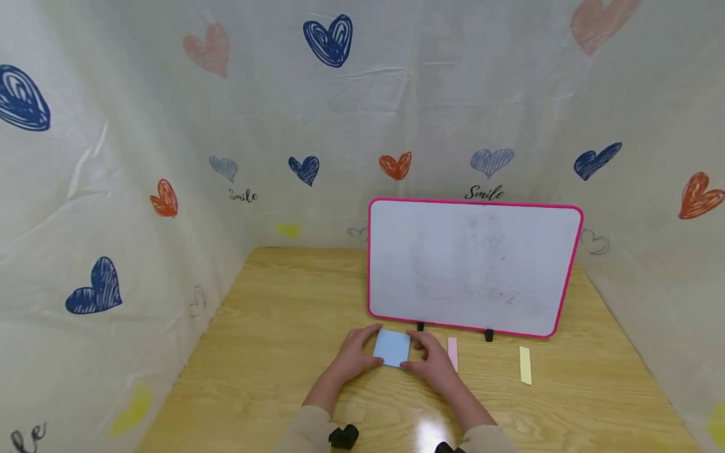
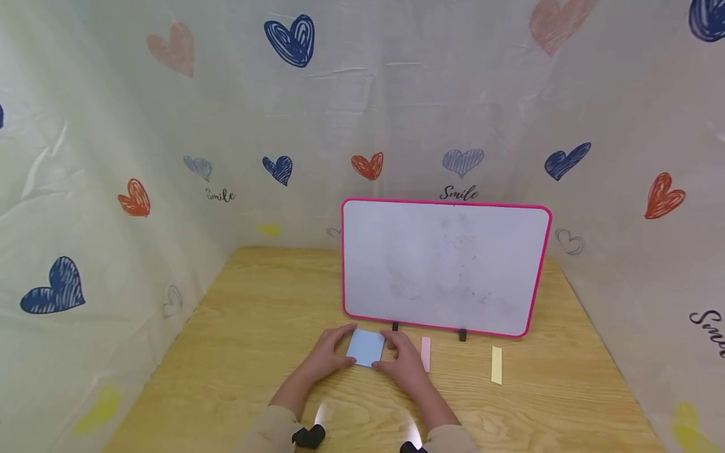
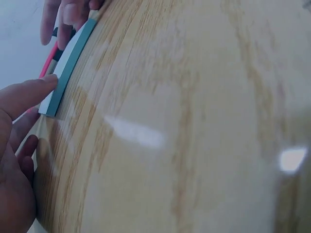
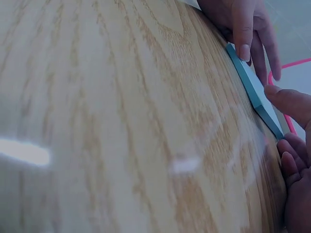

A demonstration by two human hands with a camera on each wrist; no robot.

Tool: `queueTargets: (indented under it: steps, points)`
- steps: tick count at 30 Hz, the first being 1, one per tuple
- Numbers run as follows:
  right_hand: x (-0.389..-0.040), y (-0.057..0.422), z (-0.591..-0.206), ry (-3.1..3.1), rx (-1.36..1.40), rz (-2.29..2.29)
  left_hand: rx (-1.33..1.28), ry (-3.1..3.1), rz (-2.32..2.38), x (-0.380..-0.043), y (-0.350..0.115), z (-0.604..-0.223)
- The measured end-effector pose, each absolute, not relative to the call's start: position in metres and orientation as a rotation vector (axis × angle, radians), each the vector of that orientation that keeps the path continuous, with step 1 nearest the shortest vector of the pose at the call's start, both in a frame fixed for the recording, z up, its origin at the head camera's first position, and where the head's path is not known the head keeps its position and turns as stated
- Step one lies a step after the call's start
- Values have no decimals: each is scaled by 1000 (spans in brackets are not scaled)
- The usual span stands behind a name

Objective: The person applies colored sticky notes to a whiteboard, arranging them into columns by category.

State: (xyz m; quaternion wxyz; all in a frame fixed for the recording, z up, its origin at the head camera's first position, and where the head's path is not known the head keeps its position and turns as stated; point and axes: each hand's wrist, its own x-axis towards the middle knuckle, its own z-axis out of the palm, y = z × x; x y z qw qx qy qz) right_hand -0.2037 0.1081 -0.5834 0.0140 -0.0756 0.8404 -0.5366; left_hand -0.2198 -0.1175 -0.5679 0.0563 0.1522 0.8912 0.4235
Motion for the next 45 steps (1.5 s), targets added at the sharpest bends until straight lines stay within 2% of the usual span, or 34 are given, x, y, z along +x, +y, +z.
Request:
queueTargets:
  steps: [25,32,45]
  points:
    - [-207,110,-581,2719,-332,-1541,516,2752,1297,-221,-115,-573]
    - [-208,111,-582,2688,-381,-1523,418,2685,1365,-220,-118,-571]
    - [-209,111,-579,2691,-400,-1504,483,2748,1330,-222,-117,-573]
